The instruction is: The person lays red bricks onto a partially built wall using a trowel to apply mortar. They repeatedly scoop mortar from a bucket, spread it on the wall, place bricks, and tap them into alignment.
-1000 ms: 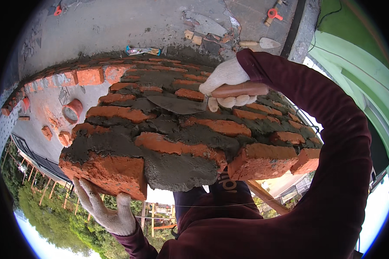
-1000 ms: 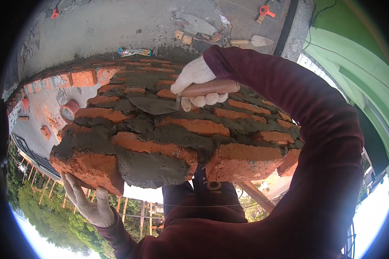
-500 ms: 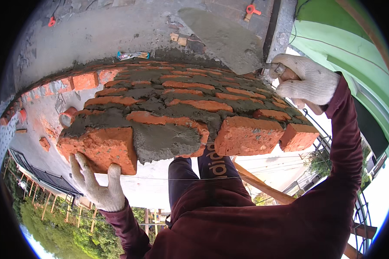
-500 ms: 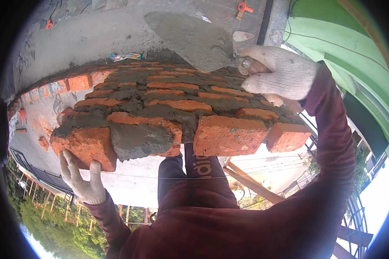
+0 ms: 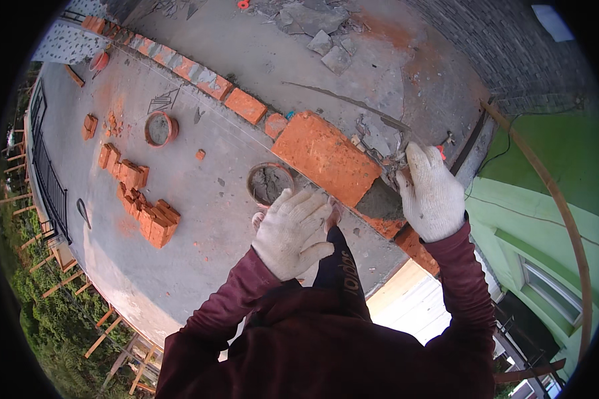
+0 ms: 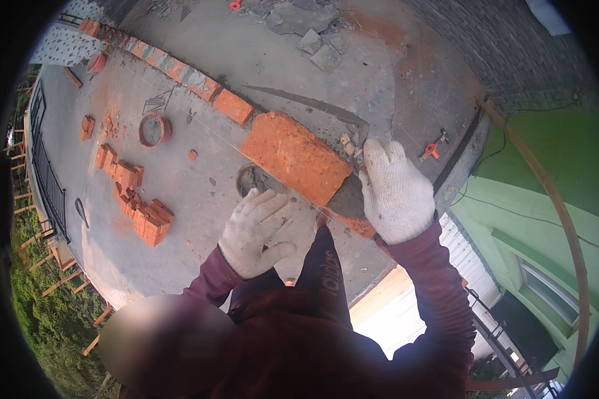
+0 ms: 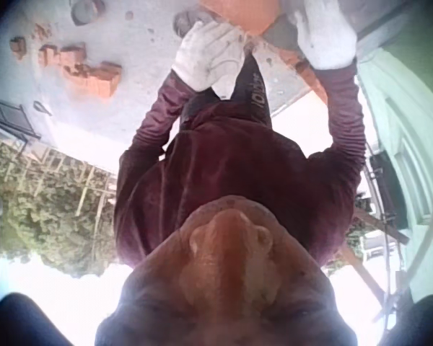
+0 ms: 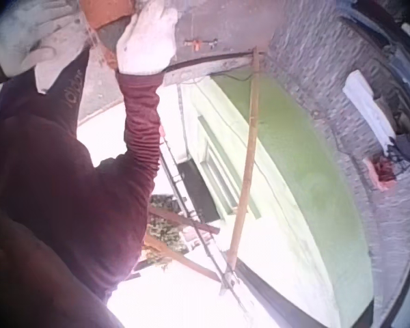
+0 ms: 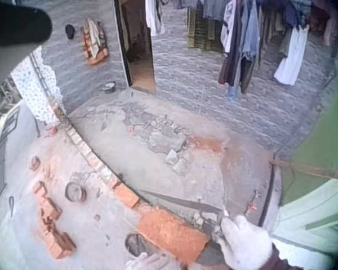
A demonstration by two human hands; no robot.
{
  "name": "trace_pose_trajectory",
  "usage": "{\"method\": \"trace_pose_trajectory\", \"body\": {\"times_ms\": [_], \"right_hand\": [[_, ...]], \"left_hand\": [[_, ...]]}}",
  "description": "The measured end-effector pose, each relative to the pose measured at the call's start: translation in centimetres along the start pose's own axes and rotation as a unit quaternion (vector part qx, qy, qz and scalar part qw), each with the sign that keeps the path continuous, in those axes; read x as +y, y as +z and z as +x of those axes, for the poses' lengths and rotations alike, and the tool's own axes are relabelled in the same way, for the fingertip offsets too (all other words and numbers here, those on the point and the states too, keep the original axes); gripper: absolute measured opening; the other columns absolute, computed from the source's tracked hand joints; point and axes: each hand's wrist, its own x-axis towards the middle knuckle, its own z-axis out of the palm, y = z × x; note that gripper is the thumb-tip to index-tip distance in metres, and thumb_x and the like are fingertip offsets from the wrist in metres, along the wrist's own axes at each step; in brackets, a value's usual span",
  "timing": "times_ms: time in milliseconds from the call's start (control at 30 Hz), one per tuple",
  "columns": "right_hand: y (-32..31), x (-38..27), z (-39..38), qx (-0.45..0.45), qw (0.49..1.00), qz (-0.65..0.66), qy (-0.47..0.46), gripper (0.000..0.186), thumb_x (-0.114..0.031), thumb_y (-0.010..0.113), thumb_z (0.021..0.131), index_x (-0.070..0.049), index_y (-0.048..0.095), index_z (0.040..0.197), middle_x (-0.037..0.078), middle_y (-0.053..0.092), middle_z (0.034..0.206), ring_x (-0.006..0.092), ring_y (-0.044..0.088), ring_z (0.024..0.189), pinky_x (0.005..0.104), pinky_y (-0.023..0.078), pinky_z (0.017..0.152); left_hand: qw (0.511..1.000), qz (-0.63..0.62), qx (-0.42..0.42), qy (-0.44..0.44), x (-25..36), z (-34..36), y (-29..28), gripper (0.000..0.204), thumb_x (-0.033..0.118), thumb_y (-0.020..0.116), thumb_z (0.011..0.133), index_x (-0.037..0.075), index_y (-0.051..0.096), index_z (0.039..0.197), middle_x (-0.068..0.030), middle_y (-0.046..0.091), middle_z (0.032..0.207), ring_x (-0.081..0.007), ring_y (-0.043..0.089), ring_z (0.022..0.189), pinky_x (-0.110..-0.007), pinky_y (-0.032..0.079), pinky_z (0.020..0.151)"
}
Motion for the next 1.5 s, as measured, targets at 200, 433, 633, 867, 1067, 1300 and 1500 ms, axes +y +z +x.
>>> {"method": "trace_pose_trajectory", "body": {"times_ms": [200, 433, 633, 867, 1067, 1300, 1500], "right_hand": [[1.9, -5.9, 6.5, -0.136, 0.970, -0.198, -0.019, 0.028, -0.011, 0.070, 0.086, -0.006, 0.058, 0.110, 0.018, 0.066, 0.100, 0.0373, 0.070, 0.089, 0.0452, 0.057, 0.070], [3.7, -14.6, 14.2, -0.229, 0.829, -0.453, -0.235, 0.021, -0.009, 0.066, 0.088, -0.007, 0.061, 0.108, 0.010, 0.069, 0.095, 0.0279, 0.073, 0.089, 0.0410, 0.060, 0.070], [-0.9, -18.3, 11.7, -0.216, 0.791, -0.529, -0.219, 0.028, -0.008, 0.063, 0.088, -0.008, 0.058, 0.116, 0.009, 0.067, 0.090, 0.0266, 0.072, 0.086, 0.0403, 0.059, 0.067], [-9.6, -18.2, 2.1, -0.138, 0.870, -0.462, -0.105, 0.061, 0.000, 0.068, 0.080, -0.010, 0.056, 0.140, 0.012, 0.065, 0.096, 0.0323, 0.069, 0.090, 0.0437, 0.057, 0.074], [-6.0, -18.5, -11.6, -0.161, 0.976, -0.088, 0.114, 0.034, 0.002, 0.062, 0.084, -0.001, 0.057, 0.118, 0.024, 0.065, 0.091, 0.0452, 0.067, 0.080, 0.0501, 0.054, 0.068], [30.4, -13.3, -21.2, -0.403, 0.907, 0.017, 0.123, 0.027, -0.021, 0.058, 0.093, -0.004, 0.057, 0.113, 0.025, 0.070, 0.101, 0.0448, 0.070, 0.091, 0.0535, 0.055, 0.076], [54.3, -11.5, -13.0, -0.427, 0.894, -0.117, 0.066, 0.034, -0.015, 0.063, 0.092, -0.004, 0.060, 0.124, 0.021, 0.071, 0.116, 0.0367, 0.073, 0.106, 0.0467, 0.059, 0.087]], "left_hand": [[0.969, -0.150, -0.178, -0.081, -10.6, -16.9, 7.7, 0.053, 0.044, 0.069, 0.089, 0.005, 0.070, 0.124, -0.0151, 0.070, 0.126, -0.0350, 0.064, 0.118, -0.046, 0.048, 0.104], [0.885, -0.078, -0.324, -0.325, -21.5, -33.0, 15.2, 0.055, 0.054, 0.060, 0.089, 0.007, 0.073, 0.116, -0.0186, 0.073, 0.111, -0.0384, 0.068, 0.108, -0.049, 0.052, 0.095], [0.862, -0.184, -0.284, -0.378, -20.6, -38.9, 16.3, 0.057, 0.054, 0.057, 0.094, 0.008, 0.072, 0.125, -0.0198, 0.072, 0.120, -0.0370, 0.066, 0.117, -0.045, 0.051, 0.101], [0.856, -0.258, -0.173, -0.414, -19.4, -41.2, 20.6, 0.062, 0.052, 0.057, 0.097, 0.004, 0.067, 0.134, -0.0211, 0.070, 0.128, -0.0360, 0.065, 0.122, -0.043, 0.048, 0.106], [0.806, -0.213, -0.228, -0.502, -15.8, -41.1, 23.9, 0.100, 0.064, 0.068, 0.086, 0.006, 0.034, 0.160, -0.0340, 0.028, 0.161, -0.0492, 0.026, 0.152, -0.047, 0.030, 0.123], [0.778, -0.135, -0.276, -0.547, -14.6, -40.6, 26.0, 0.096, 0.059, 0.076, 0.079, 0.019, 0.041, 0.159, -0.0276, 0.019, 0.167, -0.0511, 0.021, 0.152, -0.059, 0.029, 0.121], [0.819, -0.045, -0.288, -0.495, -18.7, -44.4, 29.1, 0.068, 0.053, 0.070, 0.085, 0.015, 0.063, 0.141, -0.0172, 0.040, 0.160, -0.0395, 0.027, 0.152, -0.058, 0.021, 0.124]]}}
